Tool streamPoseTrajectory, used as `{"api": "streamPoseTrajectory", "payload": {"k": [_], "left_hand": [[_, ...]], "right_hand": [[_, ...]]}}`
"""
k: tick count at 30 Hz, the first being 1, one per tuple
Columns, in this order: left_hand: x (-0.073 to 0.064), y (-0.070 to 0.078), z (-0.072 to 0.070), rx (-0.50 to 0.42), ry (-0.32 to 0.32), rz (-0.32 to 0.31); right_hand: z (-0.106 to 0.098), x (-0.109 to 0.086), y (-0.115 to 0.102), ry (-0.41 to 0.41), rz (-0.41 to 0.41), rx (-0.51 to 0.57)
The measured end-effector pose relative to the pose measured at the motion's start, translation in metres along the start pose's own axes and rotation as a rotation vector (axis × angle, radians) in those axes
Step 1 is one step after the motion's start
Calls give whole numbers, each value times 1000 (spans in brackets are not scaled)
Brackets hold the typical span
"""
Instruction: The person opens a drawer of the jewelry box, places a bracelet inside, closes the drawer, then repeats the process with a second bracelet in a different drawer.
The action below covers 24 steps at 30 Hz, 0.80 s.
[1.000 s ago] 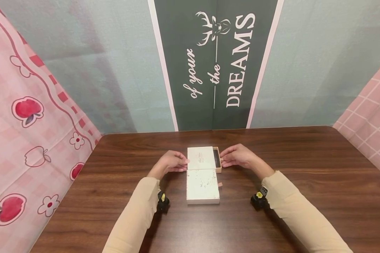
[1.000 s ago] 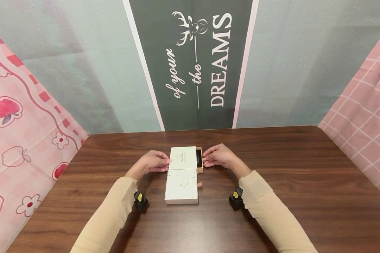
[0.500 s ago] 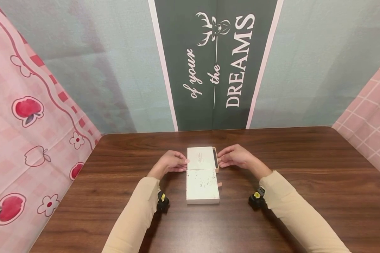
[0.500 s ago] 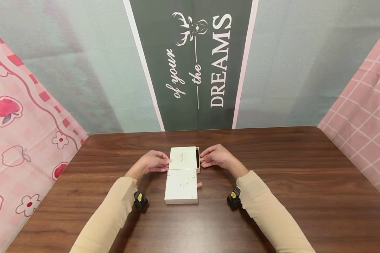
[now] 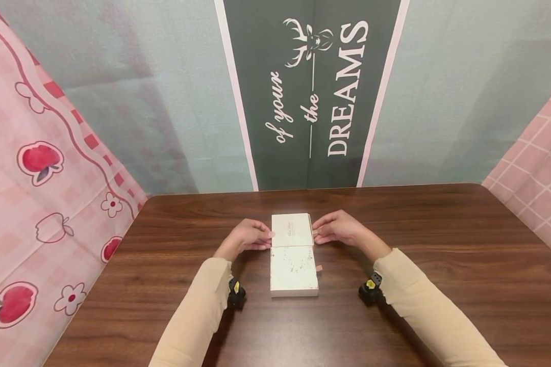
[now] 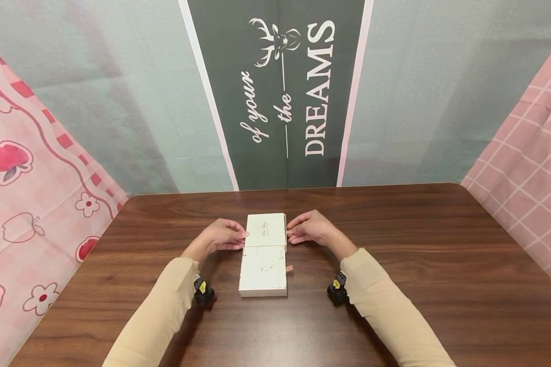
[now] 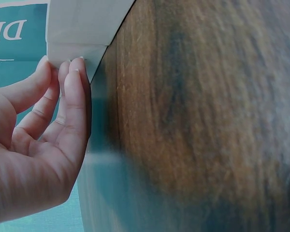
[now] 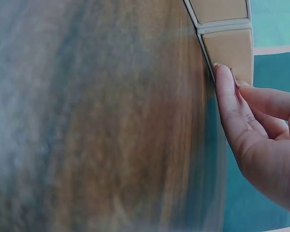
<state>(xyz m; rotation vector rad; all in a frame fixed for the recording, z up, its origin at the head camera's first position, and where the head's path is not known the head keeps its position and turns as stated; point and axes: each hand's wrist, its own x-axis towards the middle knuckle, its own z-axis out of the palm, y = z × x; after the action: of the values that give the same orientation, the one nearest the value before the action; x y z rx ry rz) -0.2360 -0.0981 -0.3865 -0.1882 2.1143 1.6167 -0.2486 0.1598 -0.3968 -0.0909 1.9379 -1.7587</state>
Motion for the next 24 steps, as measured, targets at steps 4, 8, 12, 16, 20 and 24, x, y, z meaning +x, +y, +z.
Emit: {"api": "streamPoseTrajectory", "payload": {"k": [4,8,12,16,20,24], "left_hand": [[1,-1,0,-3,2,3],[1,-1,0,-3,4,-4],[1,-1,0,-1,2,-3],[1,-1,0,0,0,6],[2,-2,0,-6,-5,7],[2,-2,0,-11,-8,9]], "right_hand": [[2,0,-1,9,11,4],[3,0,-1,16,19,7],[3,0,-1,20,20,0],[4,0,1,31,21,-6],[5,0,1,29,10,-18],[6,0,2,32,8,-17]]}}
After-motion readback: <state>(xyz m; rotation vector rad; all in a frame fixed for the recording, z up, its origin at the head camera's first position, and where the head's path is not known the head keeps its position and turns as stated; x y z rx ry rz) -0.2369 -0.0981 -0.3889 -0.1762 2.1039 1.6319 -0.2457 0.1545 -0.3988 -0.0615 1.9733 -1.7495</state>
